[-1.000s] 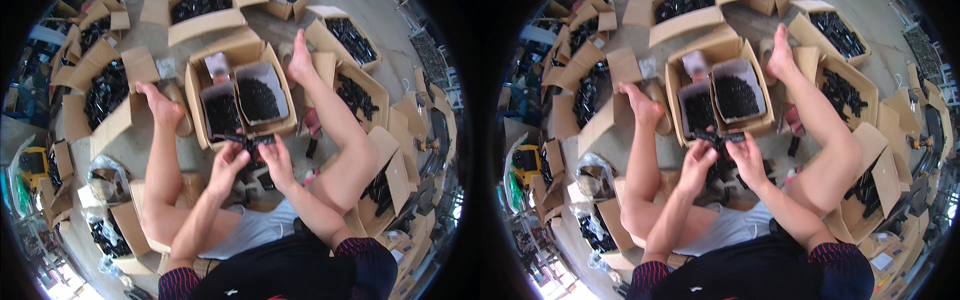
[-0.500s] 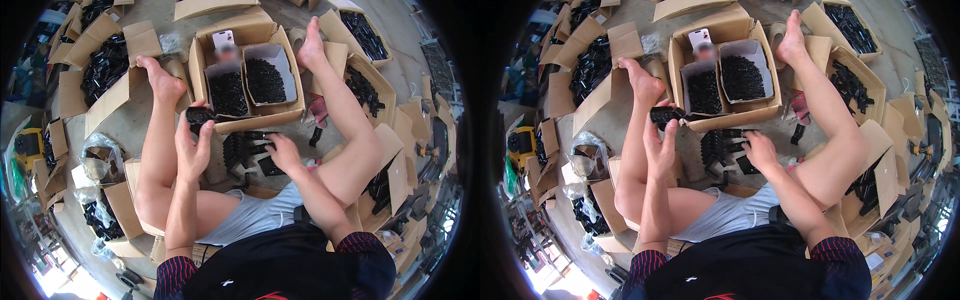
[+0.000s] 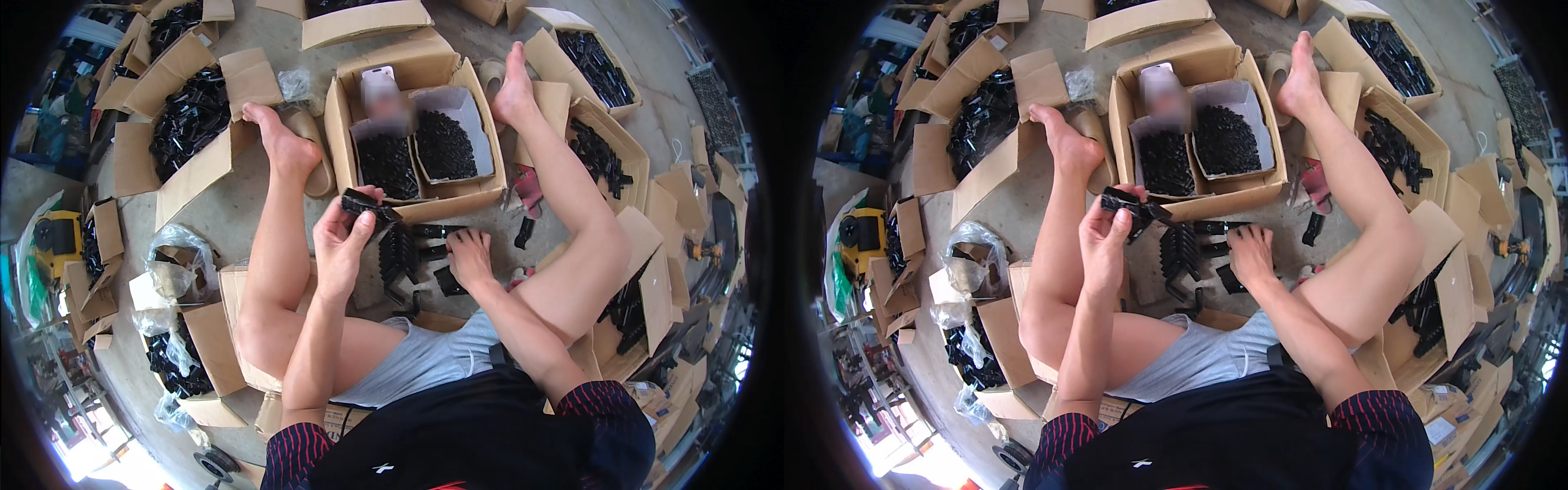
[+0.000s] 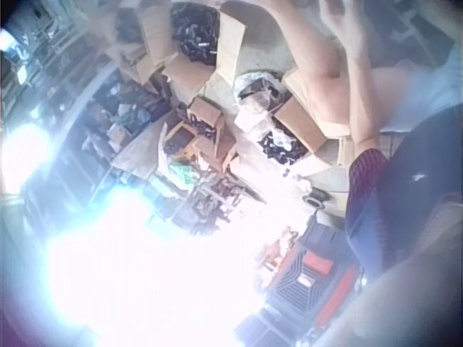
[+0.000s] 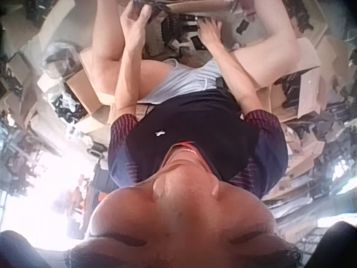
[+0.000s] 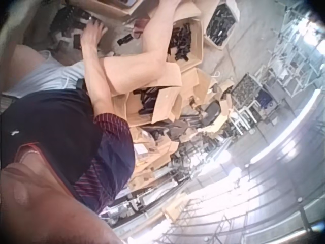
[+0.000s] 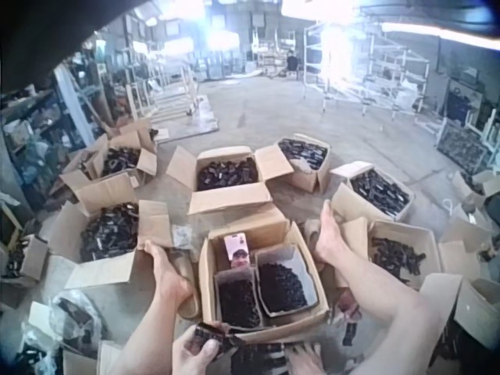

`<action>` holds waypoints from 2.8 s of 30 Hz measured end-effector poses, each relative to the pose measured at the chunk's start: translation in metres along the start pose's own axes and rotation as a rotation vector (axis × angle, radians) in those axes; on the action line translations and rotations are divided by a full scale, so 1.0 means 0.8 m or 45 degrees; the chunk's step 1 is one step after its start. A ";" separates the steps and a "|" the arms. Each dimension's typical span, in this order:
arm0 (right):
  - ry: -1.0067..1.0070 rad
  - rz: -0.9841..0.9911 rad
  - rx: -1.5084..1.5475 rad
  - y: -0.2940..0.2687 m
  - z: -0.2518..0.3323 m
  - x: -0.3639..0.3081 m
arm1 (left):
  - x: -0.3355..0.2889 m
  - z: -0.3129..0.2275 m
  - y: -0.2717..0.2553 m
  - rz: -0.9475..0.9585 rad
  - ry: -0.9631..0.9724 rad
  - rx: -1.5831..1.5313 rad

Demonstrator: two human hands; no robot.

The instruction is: The person assembles small black metal components by hand while sitting on the floor surrounded by boxes, picking small pins from a container and inserting them into the joints of larger metal pieces.

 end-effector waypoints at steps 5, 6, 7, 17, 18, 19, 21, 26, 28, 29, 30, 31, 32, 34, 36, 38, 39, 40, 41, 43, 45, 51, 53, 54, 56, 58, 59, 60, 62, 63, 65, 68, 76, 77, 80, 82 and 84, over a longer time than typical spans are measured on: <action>0.121 -0.084 0.531 -0.052 0.033 -0.017 | -0.006 0.003 0.008 0.010 -0.140 0.007; 0.150 -0.076 0.704 -0.075 0.041 -0.014 | -0.006 0.007 0.012 0.011 -0.140 0.004; 0.183 -0.063 0.880 -0.098 0.049 -0.010 | -0.006 0.008 0.013 0.028 -0.147 0.006; -0.259 0.101 1.043 -0.177 0.109 0.040 | -0.037 0.063 0.040 -0.091 -0.547 -0.476; -0.323 0.012 0.988 -0.173 0.109 0.034 | -0.038 0.067 0.039 -0.074 -0.548 -0.461; -0.235 0.103 1.027 -0.166 0.106 0.029 | -0.039 0.073 0.036 -0.059 -0.550 -0.447; -0.058 0.288 1.099 -0.155 0.102 0.023 | -0.040 0.080 0.029 -0.038 -0.553 -0.430; 0.062 0.394 1.358 -0.113 0.080 0.031 | -0.035 0.078 0.031 -0.033 -0.524 -0.363; 0.122 0.496 1.490 -0.100 0.073 0.033 | -0.036 0.080 0.034 -0.065 -0.533 -0.382; 0.152 0.574 1.565 -0.096 0.070 0.037 | -0.038 0.083 0.035 -0.092 -0.553 -0.405; 0.142 0.545 1.494 -0.102 0.070 0.038 | -0.038 0.085 0.034 -0.124 -0.573 -0.421; 0.132 0.515 1.423 -0.112 0.072 0.039 | -0.038 0.086 0.034 -0.132 -0.577 -0.421; 0.122 0.486 1.352 -0.119 0.074 0.040 | -0.038 0.087 0.034 -0.140 -0.581 -0.420; -0.047 0.282 1.106 -0.134 0.085 0.038 | -0.038 0.090 0.033 -0.142 -0.599 -0.430; -0.137 0.154 0.959 -0.136 0.093 0.034 | -0.038 0.094 0.027 -0.129 -0.626 -0.443; -0.149 0.101 0.915 -0.128 0.098 0.027 | -0.036 0.095 0.029 -0.137 -0.591 -0.402; -0.089 0.179 0.990 -0.124 0.098 0.024 | -0.036 0.095 0.029 -0.143 -0.573 -0.382; -0.086 0.195 1.035 -0.122 0.100 0.023 | -0.036 0.097 0.028 -0.141 -0.566 -0.367; -0.084 0.212 1.080 -0.119 0.101 0.021 | -0.038 0.099 0.026 -0.140 -0.559 -0.352; -0.066 0.273 1.147 -0.112 0.100 0.019 | -0.039 0.099 0.025 -0.141 -0.558 -0.354; -0.135 0.218 1.098 -0.116 0.100 0.020 | -0.039 0.096 0.026 -0.147 -0.573 -0.389; -0.299 0.122 1.004 -0.115 0.103 0.025 | -0.036 0.086 0.024 -0.178 -0.521 -0.332; -0.302 0.137 1.030 -0.115 0.103 0.024 | -0.036 0.084 0.020 -0.155 -0.487 -0.309; -0.297 0.147 1.042 -0.115 0.102 0.025 | -0.033 0.080 0.021 -0.142 -0.468 -0.297; -0.300 0.157 1.063 -0.115 0.102 0.024 | -0.029 0.069 0.028 -0.200 -0.425 -0.282; -0.313 0.152 1.078 -0.115 0.105 0.024 | -0.027 0.063 0.030 -0.218 -0.383 -0.237; -0.322 0.140 1.069 -0.115 0.105 0.024 | -0.028 0.064 0.029 -0.196 -0.378 -0.220; -0.332 0.129 1.062 -0.115 0.106 0.023 | -0.028 0.066 0.026 -0.175 -0.372 -0.202; -0.343 0.112 1.052 -0.114 0.107 0.021 | -0.030 0.069 0.022 -0.151 -0.383 -0.196; -0.344 0.107 1.049 -0.113 0.106 0.020 | -0.031 0.070 0.021 -0.147 -0.400 -0.210; -0.360 0.104 1.046 -0.111 0.104 0.020 | -0.031 0.070 0.021 -0.148 -0.409 -0.224; -0.398 0.113 1.047 -0.109 0.103 0.023 | -0.030 0.067 0.022 -0.151 -0.387 -0.198; -0.207 -0.111 1.117 -0.125 0.092 0.066 | 0.002 -0.013 0.002 -0.087 -0.164 0.098; -0.146 -0.153 1.023 -0.131 0.087 0.085 | 0.007 -0.029 -0.005 -0.089 -0.087 0.189; -0.055 -0.152 0.873 -0.138 0.080 0.149 | 0.011 -0.054 -0.025 -0.151 0.076 0.398; -0.167 -0.069 0.603 -0.132 0.104 0.182 | 0.006 -0.055 -0.042 -0.200 0.120 0.595; -0.442 -0.058 0.109 -0.118 0.133 0.208 | 0.010 -0.059 -0.043 -0.139 0.319 0.963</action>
Point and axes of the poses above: each hand's wrist, its own x-axis towards the middle knuckle, its own y-axis out of the palm, z = x × y, the point moved 4 cm from there along x, towards the middle knuckle, and after that the axes turned 11 degrees about y, right-handed, at the moved point
